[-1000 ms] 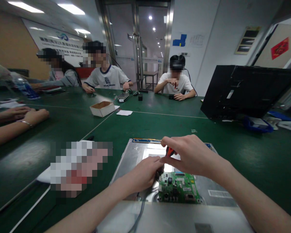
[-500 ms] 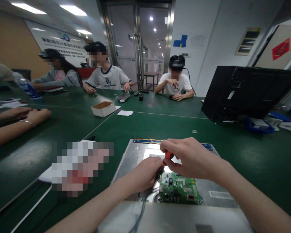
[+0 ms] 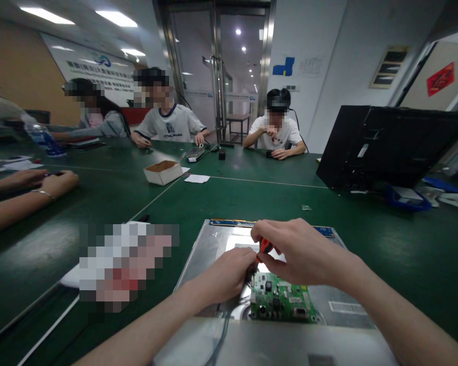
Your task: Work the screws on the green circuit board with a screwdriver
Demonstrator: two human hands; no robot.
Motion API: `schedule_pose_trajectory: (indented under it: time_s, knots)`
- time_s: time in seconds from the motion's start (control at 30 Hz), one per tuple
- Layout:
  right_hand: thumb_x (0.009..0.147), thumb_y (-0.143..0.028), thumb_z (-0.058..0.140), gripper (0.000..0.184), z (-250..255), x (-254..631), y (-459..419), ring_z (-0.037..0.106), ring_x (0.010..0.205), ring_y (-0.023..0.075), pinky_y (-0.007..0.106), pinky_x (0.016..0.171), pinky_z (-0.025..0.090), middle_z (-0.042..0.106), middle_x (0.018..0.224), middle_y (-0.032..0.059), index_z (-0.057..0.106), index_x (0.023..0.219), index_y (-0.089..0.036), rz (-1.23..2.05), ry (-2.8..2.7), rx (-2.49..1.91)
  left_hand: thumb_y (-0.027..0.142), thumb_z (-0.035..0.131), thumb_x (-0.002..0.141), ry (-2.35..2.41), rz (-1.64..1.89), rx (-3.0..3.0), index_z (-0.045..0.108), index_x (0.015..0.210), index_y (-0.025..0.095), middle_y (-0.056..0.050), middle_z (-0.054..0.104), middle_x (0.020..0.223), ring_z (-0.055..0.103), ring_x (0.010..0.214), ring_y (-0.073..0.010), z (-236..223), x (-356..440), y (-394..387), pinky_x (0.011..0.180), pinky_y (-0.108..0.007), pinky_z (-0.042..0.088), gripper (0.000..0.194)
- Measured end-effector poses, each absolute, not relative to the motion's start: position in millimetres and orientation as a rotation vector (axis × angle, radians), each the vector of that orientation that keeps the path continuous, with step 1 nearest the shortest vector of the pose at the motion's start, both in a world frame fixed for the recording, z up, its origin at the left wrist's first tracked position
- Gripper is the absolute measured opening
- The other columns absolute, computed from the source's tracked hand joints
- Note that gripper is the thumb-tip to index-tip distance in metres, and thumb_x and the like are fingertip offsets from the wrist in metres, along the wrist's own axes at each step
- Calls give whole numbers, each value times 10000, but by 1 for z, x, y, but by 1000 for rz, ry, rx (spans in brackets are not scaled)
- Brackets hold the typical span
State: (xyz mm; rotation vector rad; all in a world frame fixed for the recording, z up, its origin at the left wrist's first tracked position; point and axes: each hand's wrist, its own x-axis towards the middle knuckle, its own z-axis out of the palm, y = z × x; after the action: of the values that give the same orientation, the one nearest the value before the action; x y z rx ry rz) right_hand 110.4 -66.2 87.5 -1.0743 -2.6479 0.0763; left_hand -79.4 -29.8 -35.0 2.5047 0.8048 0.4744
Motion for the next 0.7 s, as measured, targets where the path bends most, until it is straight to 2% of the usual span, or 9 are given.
schedule_pose_trajectory:
  time_s: [0.13,0.23,0.3,0.43,0.57,0.63,0.7]
  knots:
    - [888,-385,580,187,87,113,-61,576,638,138,267,536,288,678,823,7,534,938,-211,2,-2613,-1162,21,446,730,816,480,2565,503,845,192,-46,601,841,517,730,-186,-30,-79,-33,642,-291,384,214]
    - [898,-321,563,115,87,114,-60,570,616,130,260,531,271,672,756,-4,544,890,-208,-12,-2616,-1188,21,454,708,829,485,2566,497,816,188,-52,602,844,521,740,-189,-28,-80,-34,639,-288,377,203]
    - [873,-254,562,66,87,114,-62,568,627,126,255,531,263,673,783,-2,538,908,-204,-24,-2614,-1182,29,453,713,837,480,2544,499,828,188,-55,604,845,527,752,-196,-29,-80,-34,646,-293,383,201]
    - [799,-174,554,169,87,111,-65,565,640,122,253,526,255,679,860,2,512,962,-191,-18,-2607,-1133,53,449,736,823,484,2517,501,836,191,-56,607,841,539,763,-204,-32,-80,-32,657,-300,398,178]
    - [861,-261,543,93,86,110,-64,565,641,131,265,527,251,677,841,-2,530,925,-195,-57,-2622,-1099,46,436,751,767,491,2527,497,854,196,-57,615,857,540,759,-201,-30,-82,-31,661,-305,402,191]
    - [900,-343,537,145,86,111,-63,567,626,133,268,525,246,680,808,-4,546,891,-199,-68,-2632,-1118,41,421,771,725,472,2530,506,881,196,-56,616,885,541,776,-199,-27,-83,-31,678,-306,406,208]
    - [908,-350,533,156,87,112,-62,571,612,134,268,524,246,682,782,-1,554,881,-197,-81,-2636,-1157,42,426,770,719,441,2526,513,879,192,-53,611,884,538,783,-198,-23,-84,-32,684,-304,405,204]
